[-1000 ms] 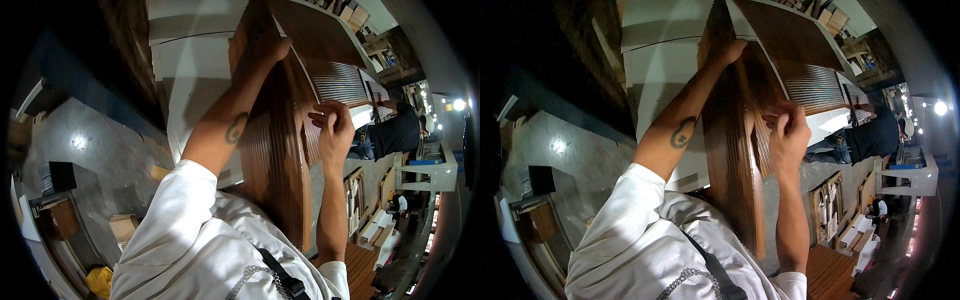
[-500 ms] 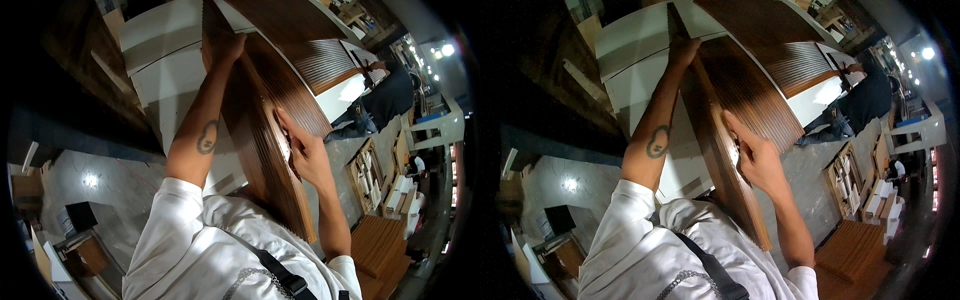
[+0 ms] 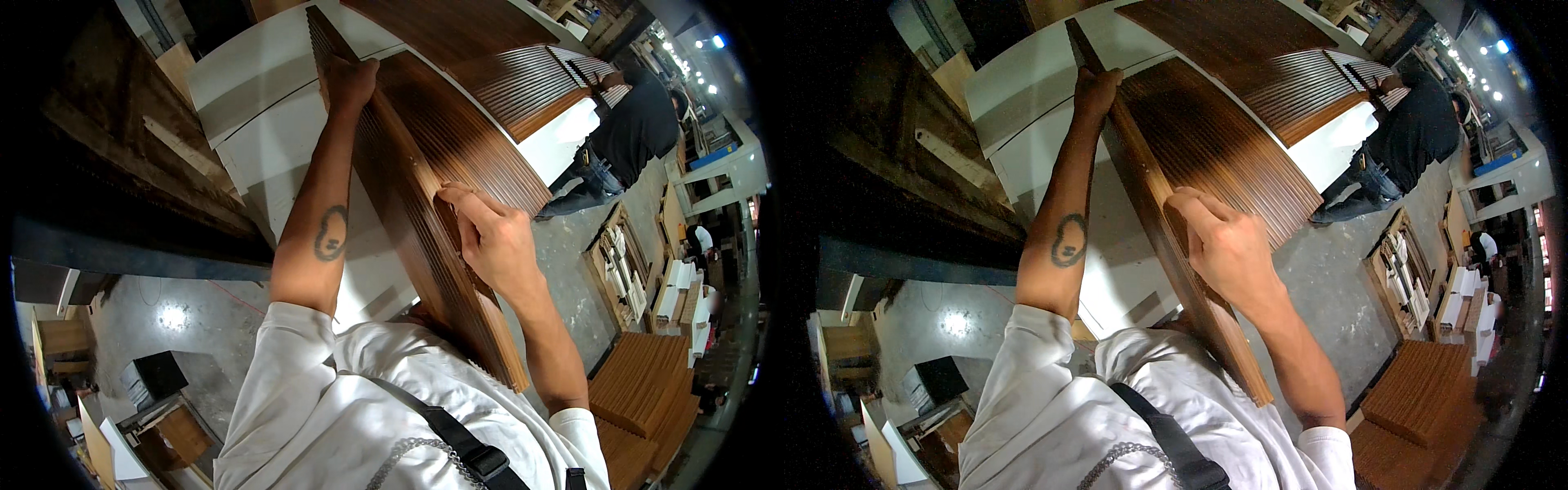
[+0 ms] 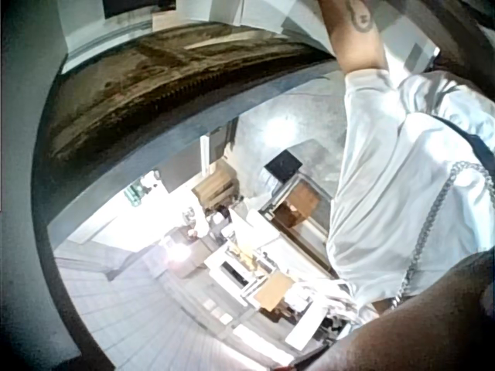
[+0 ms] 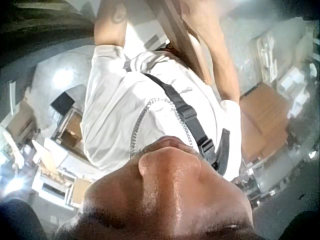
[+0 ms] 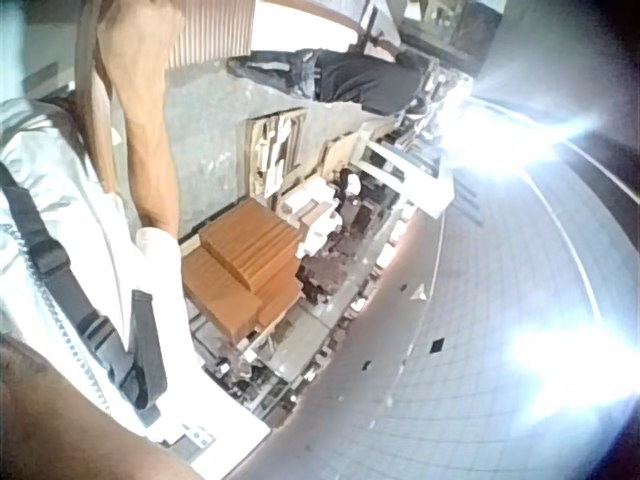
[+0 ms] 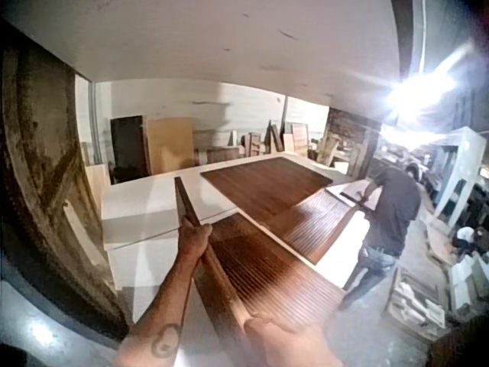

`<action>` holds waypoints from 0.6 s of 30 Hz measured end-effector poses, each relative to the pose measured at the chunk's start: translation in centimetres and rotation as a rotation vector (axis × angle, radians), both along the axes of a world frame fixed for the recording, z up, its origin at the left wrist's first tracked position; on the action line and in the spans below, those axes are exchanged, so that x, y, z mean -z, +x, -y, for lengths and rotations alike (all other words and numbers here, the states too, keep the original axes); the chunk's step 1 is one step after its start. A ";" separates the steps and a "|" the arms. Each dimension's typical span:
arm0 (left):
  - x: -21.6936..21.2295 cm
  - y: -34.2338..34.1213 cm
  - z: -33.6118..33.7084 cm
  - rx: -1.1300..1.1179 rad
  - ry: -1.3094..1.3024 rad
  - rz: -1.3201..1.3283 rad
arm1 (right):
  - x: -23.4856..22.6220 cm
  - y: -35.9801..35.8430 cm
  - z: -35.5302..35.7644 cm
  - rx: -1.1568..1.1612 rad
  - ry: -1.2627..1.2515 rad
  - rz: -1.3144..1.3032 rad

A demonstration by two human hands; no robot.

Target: The person sands a long, grooved wooden plank using a sanding block held in their right hand. They move the block along the length of the plank, flip it over to sand the other side, and inspect the surface with their hands.

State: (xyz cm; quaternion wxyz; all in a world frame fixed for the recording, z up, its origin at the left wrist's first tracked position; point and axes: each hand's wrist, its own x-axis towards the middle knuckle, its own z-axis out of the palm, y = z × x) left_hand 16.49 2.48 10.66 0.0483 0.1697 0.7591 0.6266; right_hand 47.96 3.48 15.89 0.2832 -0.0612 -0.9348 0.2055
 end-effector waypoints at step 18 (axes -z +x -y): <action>0.1 0.6 -0.3 -0.043 0.221 -0.016 | -1.1 -0.9 0.2 0.014 -0.018 0.111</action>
